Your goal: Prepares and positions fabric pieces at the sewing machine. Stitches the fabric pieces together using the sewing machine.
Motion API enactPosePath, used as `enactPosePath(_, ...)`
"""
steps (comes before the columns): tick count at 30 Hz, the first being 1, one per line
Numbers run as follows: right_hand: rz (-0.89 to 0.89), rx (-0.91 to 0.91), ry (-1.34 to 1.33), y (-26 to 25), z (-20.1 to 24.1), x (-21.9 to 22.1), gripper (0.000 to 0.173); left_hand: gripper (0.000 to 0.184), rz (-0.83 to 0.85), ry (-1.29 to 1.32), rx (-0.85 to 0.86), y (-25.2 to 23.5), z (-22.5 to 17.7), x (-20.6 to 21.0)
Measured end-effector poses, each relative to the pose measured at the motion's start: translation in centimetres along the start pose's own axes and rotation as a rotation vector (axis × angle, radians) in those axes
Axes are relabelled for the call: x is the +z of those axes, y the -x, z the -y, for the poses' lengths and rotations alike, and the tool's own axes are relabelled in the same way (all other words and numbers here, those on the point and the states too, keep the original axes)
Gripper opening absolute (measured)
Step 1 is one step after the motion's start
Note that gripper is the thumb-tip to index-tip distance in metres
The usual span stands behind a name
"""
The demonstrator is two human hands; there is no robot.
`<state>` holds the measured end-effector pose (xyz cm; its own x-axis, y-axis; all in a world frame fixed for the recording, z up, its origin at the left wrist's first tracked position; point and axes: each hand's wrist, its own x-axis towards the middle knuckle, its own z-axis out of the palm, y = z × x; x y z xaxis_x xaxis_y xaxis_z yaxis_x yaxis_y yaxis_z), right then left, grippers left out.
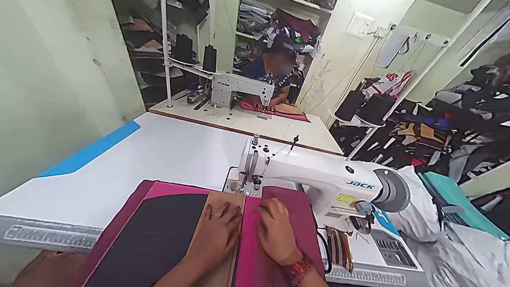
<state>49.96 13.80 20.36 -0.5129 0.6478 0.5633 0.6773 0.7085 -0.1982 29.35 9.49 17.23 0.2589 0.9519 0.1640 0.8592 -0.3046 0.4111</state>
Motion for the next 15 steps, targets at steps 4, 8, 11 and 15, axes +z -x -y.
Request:
enactPosePath(4,0.575,0.206,0.114,-1.9,1.6,1.6,0.038,0.03,0.089,0.045,-0.065,-2.5,0.2,-1.5)
enactPosePath(8,0.708,0.222,0.122,-2.8,2.0,1.3,0.055,0.037,-0.064,-0.019,-0.018,-3.0,0.3,0.2)
enactPosePath(11,0.735,0.195,0.134,-2.8,2.0,1.6,0.063,0.044,-0.153,-0.066,0.02,-2.8,0.7,1.1)
enactPosePath(15,0.934,0.204,0.151,-4.3,2.1,1.5,0.069,0.047,-0.198,-0.127,0.037,-2.9,0.9,1.6)
